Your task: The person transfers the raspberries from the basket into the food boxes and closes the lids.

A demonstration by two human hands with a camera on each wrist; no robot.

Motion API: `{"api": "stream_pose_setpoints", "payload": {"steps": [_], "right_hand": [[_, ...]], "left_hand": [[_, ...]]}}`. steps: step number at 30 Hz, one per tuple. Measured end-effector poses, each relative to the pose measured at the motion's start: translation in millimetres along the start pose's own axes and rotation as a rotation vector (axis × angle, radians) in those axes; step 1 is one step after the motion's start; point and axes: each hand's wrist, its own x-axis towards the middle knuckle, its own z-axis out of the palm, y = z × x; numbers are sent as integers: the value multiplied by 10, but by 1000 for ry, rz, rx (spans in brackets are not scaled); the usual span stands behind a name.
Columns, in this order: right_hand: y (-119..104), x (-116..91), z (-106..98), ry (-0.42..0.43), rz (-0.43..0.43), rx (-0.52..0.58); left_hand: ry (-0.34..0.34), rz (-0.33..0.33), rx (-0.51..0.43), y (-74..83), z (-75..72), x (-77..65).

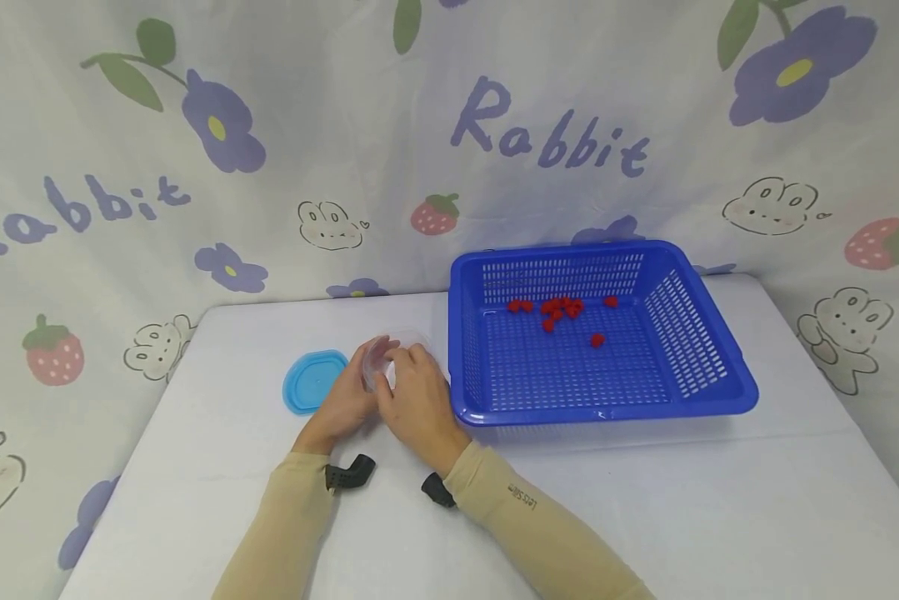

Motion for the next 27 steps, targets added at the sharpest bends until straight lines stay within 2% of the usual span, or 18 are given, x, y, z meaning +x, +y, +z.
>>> {"api": "stream_pose_setpoints", "payload": {"steps": [8,16,22,27], "right_hand": [[-107,5,-116,-3,-36,54],[-203,-7,-269,17,-47,109],[-244,-8,-372,14,-23,144],[-250,16,-446,21,-6,175]], "left_hand": [[6,28,27,4,-15,-1],[0,22,68,17,-17,-21],[1,25,45,3,-21,-25],[5,-7,41,5,-17,-21]]}}
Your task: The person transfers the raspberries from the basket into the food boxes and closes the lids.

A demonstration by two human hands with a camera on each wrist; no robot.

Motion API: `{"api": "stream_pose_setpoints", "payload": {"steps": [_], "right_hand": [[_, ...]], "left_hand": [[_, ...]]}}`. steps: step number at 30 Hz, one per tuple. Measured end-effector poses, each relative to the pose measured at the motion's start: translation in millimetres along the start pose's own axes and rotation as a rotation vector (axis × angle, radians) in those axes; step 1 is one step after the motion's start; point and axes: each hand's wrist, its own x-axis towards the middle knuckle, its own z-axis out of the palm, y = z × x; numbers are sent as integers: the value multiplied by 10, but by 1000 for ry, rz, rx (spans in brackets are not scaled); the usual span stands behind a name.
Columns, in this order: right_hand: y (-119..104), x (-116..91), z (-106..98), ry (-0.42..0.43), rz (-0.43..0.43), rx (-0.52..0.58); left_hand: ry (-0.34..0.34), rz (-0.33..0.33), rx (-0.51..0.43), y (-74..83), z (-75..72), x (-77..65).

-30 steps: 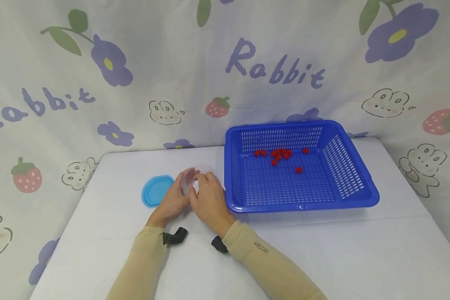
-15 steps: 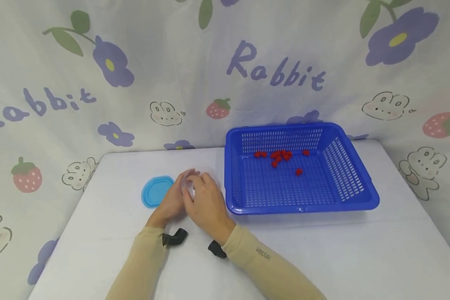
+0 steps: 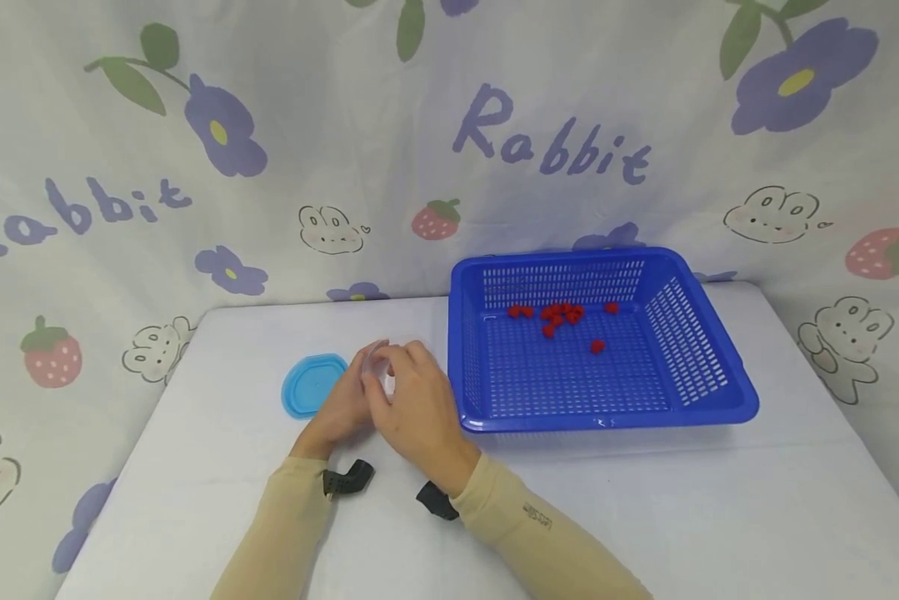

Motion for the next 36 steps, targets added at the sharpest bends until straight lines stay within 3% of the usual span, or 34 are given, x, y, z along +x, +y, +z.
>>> {"api": "stream_pose_setpoints", "payload": {"steps": [9,10,19,36], "right_hand": [[4,33,-95,36,-2,-8],[6,37,-107,41,-1,-9],[43,87,-199,70,-12,1],[145,226,-444,98,12,-4]], "left_hand": [[0,-55,-5,51,3,-15],[5,-53,-2,-2,13,-2],[11,-47,-15,10,32,-6],[13,-130,-14,24,37,3]]}}
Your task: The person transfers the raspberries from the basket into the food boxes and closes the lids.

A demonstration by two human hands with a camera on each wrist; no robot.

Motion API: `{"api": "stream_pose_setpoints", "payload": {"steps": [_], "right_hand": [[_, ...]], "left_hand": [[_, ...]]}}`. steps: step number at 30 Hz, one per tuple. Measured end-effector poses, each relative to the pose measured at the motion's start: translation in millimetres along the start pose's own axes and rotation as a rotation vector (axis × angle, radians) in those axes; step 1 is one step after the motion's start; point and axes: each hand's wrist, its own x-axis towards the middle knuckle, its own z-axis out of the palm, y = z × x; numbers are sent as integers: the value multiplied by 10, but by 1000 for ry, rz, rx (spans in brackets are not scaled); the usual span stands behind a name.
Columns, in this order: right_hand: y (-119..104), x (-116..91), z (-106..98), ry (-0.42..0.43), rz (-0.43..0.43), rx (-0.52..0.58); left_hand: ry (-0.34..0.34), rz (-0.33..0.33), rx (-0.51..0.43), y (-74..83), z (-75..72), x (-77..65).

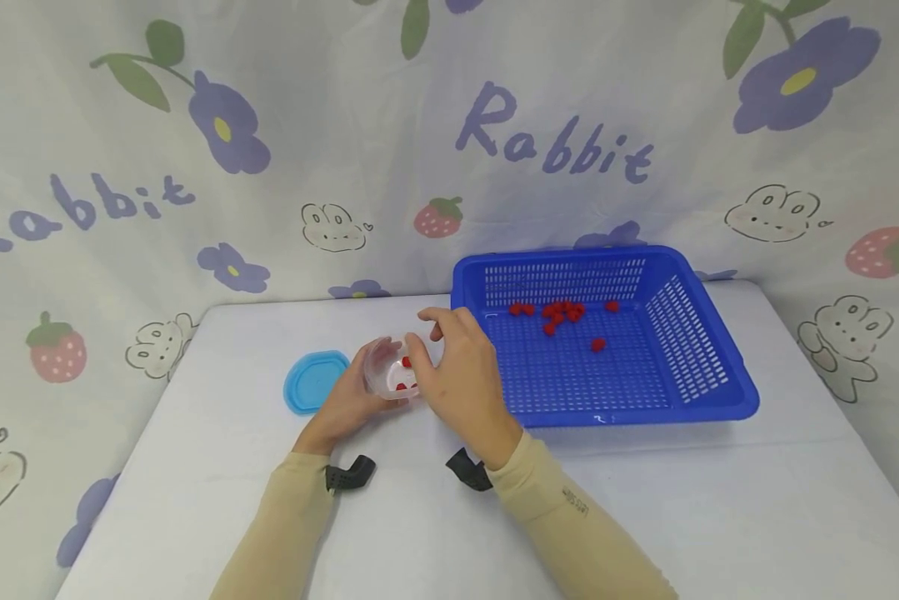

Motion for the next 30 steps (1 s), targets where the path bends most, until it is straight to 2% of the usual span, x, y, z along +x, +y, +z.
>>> {"api": "stream_pose_setpoints", "payload": {"steps": [10,22,30], "right_hand": [[72,121,-167,34,-45,-3],[177,266,-396,48,-40,-68],[245,407,-571,66,-67,-122]], "left_hand": [[-8,-6,-4,15,9,3],[-4,9,-5,-3,8,-2],[2,15,-2,-5,3,-3]]}}
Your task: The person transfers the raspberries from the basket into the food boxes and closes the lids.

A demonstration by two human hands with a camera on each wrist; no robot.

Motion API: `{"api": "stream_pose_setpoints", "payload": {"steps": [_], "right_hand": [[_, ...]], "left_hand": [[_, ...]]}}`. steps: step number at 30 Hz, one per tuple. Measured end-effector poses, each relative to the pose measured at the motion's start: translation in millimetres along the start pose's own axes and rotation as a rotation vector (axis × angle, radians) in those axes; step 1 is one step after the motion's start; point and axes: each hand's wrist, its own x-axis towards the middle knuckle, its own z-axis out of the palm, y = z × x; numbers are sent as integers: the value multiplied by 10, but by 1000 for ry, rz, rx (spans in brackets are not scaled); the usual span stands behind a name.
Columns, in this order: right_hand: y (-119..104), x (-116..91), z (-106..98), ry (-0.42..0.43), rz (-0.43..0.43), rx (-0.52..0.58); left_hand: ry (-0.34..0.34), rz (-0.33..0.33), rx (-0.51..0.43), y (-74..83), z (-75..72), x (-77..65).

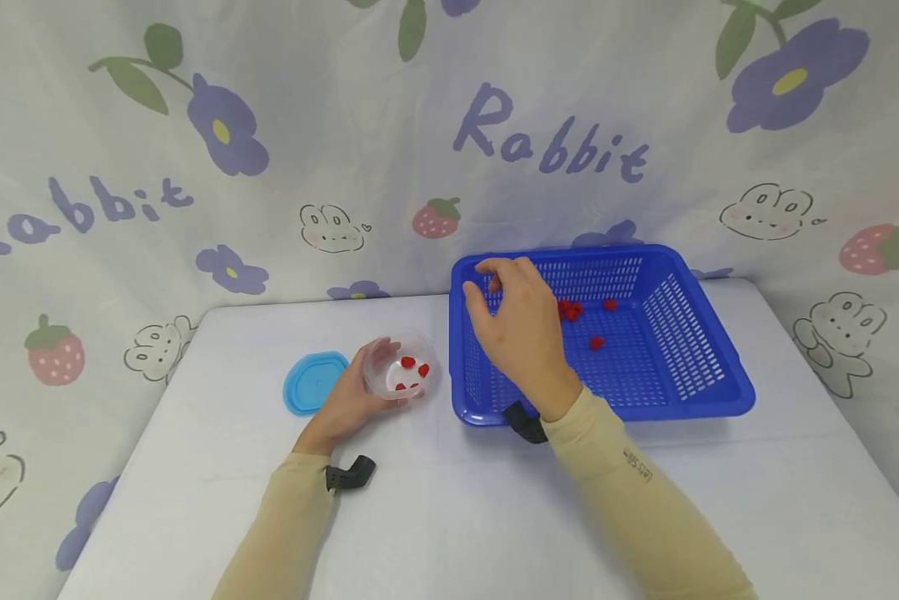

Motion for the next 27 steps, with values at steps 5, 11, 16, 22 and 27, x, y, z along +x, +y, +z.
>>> {"api": "stream_pose_setpoints", "payload": {"steps": [5,11,16,22,27], "right_hand": [[115,83,-65,-17,19,-44],[280,169,-92,-35,59,-84],[416,248,-113,-66,81,-128],[573,337,-94,-128,96,-169],[690,390,-54,-201,116,-209]], "left_hand": [[3,4,7,-1,3,-1],[-3,-24,12,21,5,-5],[-6,-34,9,23,6,-8],[-3,-34,5,6,11,-3],[-8,-34,8,3,13,-5]]}}
